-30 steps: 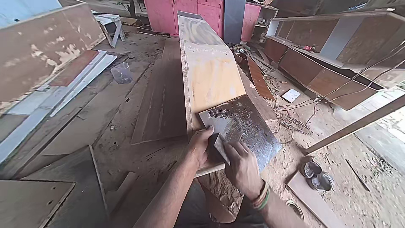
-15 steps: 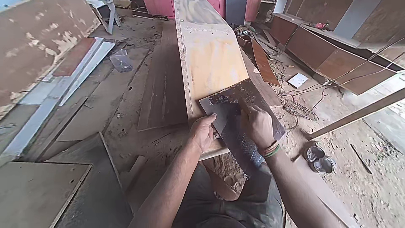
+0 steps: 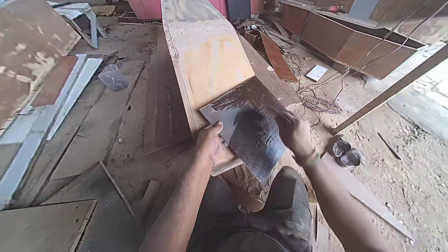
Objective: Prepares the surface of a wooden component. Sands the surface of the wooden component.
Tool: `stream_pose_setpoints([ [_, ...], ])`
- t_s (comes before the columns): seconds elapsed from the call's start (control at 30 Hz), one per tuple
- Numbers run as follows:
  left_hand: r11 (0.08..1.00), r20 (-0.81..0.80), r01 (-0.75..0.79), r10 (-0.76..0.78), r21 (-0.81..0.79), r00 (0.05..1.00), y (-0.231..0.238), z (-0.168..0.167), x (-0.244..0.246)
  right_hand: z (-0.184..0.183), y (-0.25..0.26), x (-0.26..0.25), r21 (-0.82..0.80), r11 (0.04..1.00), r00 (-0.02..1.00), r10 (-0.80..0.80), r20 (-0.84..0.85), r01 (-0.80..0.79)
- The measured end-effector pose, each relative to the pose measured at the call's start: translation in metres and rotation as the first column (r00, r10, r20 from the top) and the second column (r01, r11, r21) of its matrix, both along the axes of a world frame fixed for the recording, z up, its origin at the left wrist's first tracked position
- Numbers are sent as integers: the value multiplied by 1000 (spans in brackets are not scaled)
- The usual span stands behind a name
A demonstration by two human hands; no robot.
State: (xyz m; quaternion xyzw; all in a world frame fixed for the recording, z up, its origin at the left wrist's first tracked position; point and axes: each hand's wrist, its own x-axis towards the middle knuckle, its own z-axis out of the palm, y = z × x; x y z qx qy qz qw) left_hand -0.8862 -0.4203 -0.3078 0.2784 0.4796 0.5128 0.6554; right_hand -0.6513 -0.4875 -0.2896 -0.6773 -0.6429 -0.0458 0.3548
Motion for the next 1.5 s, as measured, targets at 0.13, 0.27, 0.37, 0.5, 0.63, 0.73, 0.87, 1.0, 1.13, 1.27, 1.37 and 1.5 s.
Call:
stream_pose_setpoints([
  [0.13,999,-36,-46,46,-5,998,1,3,5,-26,19,3,-8,999,999,-43,-15,43],
  [0.27,998,-34,-45,44,-53,998,2,3,5,-51,-54,-60,101,973,978,206,28,-208],
  [0.37,996,-4,-58,58,-69,998,3,5,6,-64,-112,-94,156,905,916,401,-3,-396],
  [0.5,997,2,-61,62,-47,998,2,3,6,-37,-134,-76,231,862,861,488,-142,-450],
  [0.63,998,-20,-59,58,-16,998,0,-1,6,-16,-61,-7,114,993,997,38,-66,-31],
  [0.73,997,-24,-70,70,10,997,-2,-3,8,-32,-22,26,-49,989,986,-142,-88,138],
  [0.87,996,-15,-88,87,-24,996,0,-1,8,-60,-55,-16,130,991,1000,15,1,-15],
  [1.0,994,-17,-104,104,-29,994,1,0,10,-82,-123,-77,168,951,965,259,34,-261],
  [1.13,993,-36,-114,113,-13,993,0,-1,11,-69,-165,-86,182,874,868,477,-140,-451],
  [1.27,997,-70,-75,77,25,995,-1,-5,9,-23,-126,-17,217,965,980,171,-106,-145],
  [1.37,996,-72,-78,80,35,994,-2,-7,11,-28,-64,43,65,987,986,-144,-89,150],
  [1.5,995,-61,-95,97,35,993,-1,-4,12,-60,-55,44,21,986,982,-165,-96,168],
])
